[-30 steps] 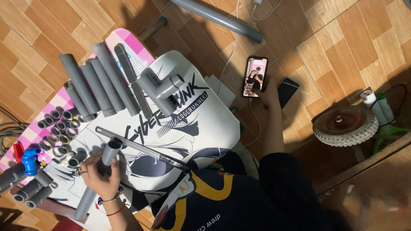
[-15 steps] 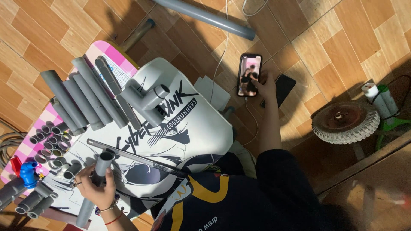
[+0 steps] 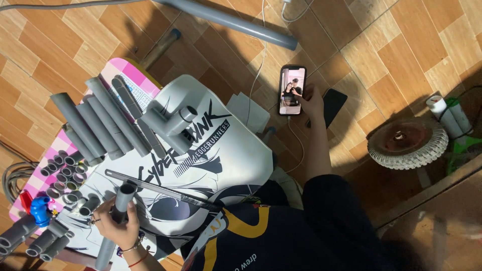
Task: A person is sitting on the floor and attempting to cut a grey PVC pipe using a hacksaw blade and a utility knife.
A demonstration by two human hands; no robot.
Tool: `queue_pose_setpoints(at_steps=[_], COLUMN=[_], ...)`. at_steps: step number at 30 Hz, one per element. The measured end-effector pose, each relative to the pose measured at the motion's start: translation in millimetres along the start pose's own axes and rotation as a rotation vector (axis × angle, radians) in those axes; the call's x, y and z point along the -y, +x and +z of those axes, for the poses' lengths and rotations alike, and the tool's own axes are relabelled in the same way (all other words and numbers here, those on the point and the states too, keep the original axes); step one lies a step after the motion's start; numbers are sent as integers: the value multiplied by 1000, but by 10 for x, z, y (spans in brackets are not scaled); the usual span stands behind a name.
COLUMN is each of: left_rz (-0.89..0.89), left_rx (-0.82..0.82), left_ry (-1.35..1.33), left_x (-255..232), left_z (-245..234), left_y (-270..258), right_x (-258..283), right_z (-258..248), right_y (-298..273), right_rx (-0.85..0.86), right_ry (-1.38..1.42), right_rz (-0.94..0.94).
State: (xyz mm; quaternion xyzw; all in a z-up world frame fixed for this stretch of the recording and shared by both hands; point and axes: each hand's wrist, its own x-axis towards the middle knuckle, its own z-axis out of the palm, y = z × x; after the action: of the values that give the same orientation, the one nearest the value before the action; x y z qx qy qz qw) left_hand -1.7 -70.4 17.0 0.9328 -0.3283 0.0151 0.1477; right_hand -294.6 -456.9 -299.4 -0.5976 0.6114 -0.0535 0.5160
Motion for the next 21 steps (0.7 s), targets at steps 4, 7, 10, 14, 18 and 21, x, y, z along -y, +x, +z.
queue_pose_setpoints(at_steps=[4,7,10,14,18,21], left_rz=[-9,-7,-2,41,57,116], left_rx=[7,18,0,-38,-75,-156], left_ry=[-4,-21,-15,-4,82,-24], left_x=[18,8,8,53,109,252], left_z=[7,12,12,6,-17,0], left_y=[-25,-11,-1,-8,-32,-62], right_x=[63,-14,-18,-104,-466,-606], right_z=[8,14,13,29,150,243], right_y=[-11,22,21,54,231,217], right_rx=[-39,-41,-17,-7,-35,-92], right_ry=[-10,34,14,34,61,-12], right_rz=[-2,-53,-35,-88,-186,-62])
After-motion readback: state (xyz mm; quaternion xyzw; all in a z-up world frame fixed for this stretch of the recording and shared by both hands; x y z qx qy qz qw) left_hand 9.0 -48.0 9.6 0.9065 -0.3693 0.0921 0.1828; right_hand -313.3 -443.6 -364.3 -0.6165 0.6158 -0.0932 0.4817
